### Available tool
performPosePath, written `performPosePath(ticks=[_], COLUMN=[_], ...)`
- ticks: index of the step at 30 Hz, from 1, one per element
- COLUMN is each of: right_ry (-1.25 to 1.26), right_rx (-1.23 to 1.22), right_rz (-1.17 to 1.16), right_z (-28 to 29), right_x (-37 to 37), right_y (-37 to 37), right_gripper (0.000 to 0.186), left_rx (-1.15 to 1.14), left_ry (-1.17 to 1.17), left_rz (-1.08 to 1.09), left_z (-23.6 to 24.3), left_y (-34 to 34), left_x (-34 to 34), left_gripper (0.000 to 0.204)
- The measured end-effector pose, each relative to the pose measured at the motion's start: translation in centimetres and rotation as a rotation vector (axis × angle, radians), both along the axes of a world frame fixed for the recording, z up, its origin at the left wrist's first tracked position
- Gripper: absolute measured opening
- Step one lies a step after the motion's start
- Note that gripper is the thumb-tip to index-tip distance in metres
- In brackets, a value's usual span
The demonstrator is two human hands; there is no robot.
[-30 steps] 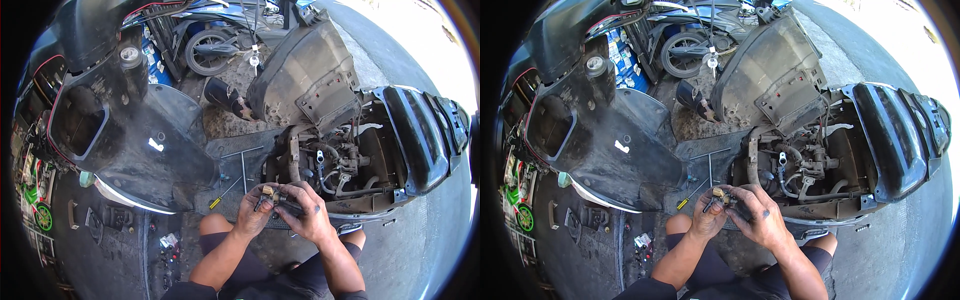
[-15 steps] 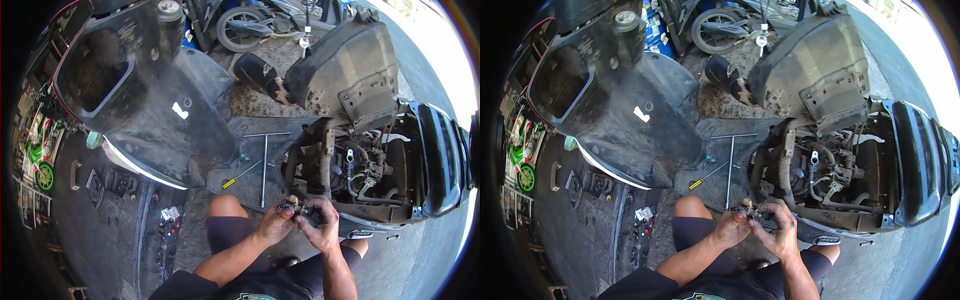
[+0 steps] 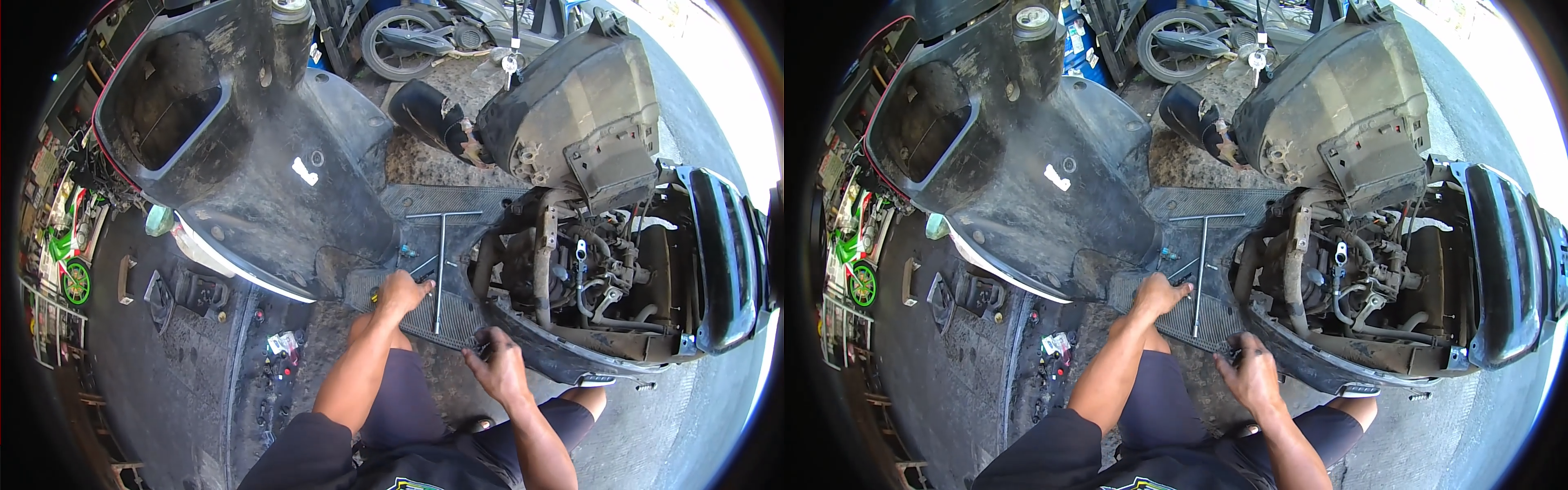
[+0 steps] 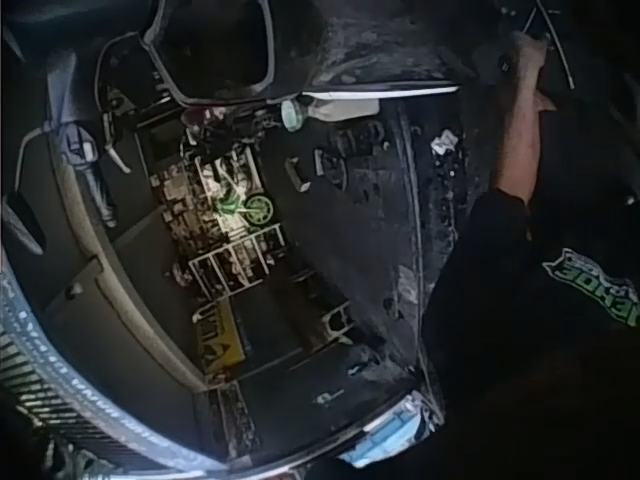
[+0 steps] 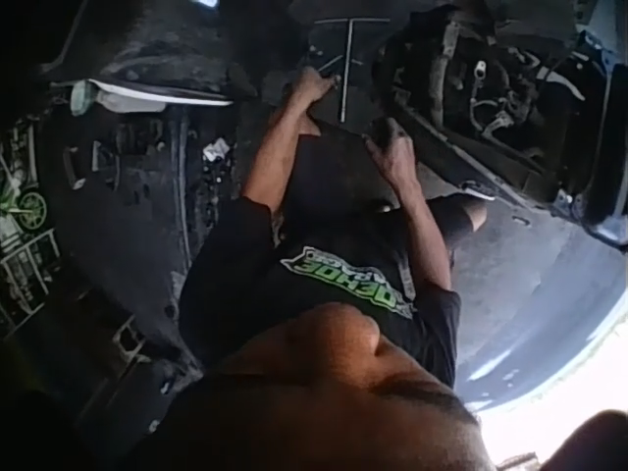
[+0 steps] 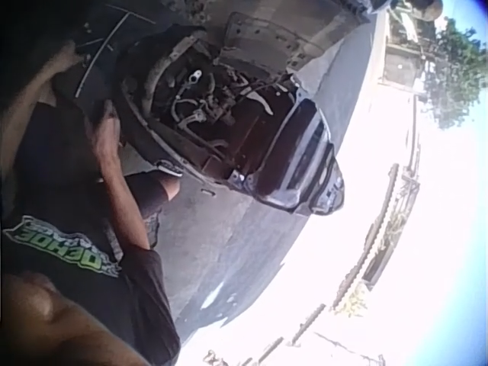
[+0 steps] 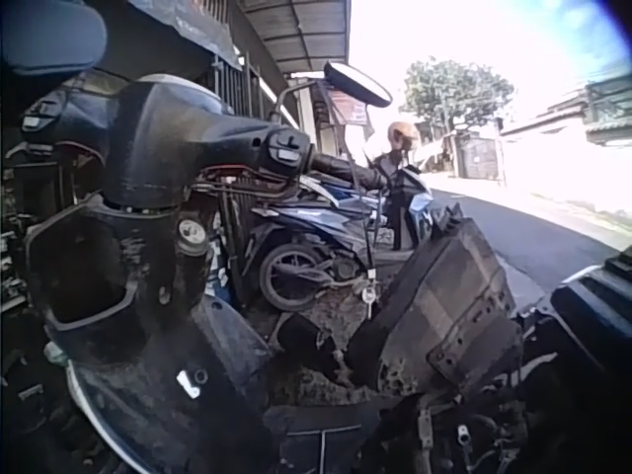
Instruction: Repair and disassemble parts of a motor scooter.
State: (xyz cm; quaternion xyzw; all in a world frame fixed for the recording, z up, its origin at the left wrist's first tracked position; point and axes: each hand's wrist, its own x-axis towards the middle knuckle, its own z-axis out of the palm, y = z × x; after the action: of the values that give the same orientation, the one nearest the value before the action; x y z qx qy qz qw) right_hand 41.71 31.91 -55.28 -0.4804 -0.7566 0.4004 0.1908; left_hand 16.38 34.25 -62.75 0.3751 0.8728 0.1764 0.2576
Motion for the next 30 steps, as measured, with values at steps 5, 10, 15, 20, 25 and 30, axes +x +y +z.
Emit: performPosePath(ticks=[5, 10, 15, 20, 25, 30], right_ry=[-0.044, -0.009, 0.129, 0.397, 0.839, 0.363], right_rx=[-0.038, -0.137, -0.301, -0.646, -1.044, -0.428], right_rz=[-0.02, -0.049, -0.051, -0.144, -0.245, -0.112], right_z=[-1.3, -2.5, -4.6, -5.0, -6.0, -1.9], right_x=[0.3, 0.9, 1.4, 1.1, 0.3, -2.6], right_y=[-0.4, -0.7, -0.4, -0.7, -0.4, 0.5], right_gripper=[0.038, 0.037, 0.033, 0.025, 0.016, 0.021], left_rx=[0.067, 0.332, 0.159, 0.249, 0.452, 0.653], left_ry=[0.055, 0.318, 0.308, 0.237, -0.192, -0.56], left_rz=[0.051, -0.002, -0.148, -0.081, 0.009, 0.049], left_z=[1.2, -0.5, -2.3, -1.1, 2.9, 3.9], left_y=[0.8, 2.3, 3.5, 2.5, -1.3, -5.8], left_x=[-1.1, -3.4, -4.3, -4.0, -1.0, 1.8], left_gripper=[0.058, 0.037, 0.037, 0.032, 0.032, 0.032])
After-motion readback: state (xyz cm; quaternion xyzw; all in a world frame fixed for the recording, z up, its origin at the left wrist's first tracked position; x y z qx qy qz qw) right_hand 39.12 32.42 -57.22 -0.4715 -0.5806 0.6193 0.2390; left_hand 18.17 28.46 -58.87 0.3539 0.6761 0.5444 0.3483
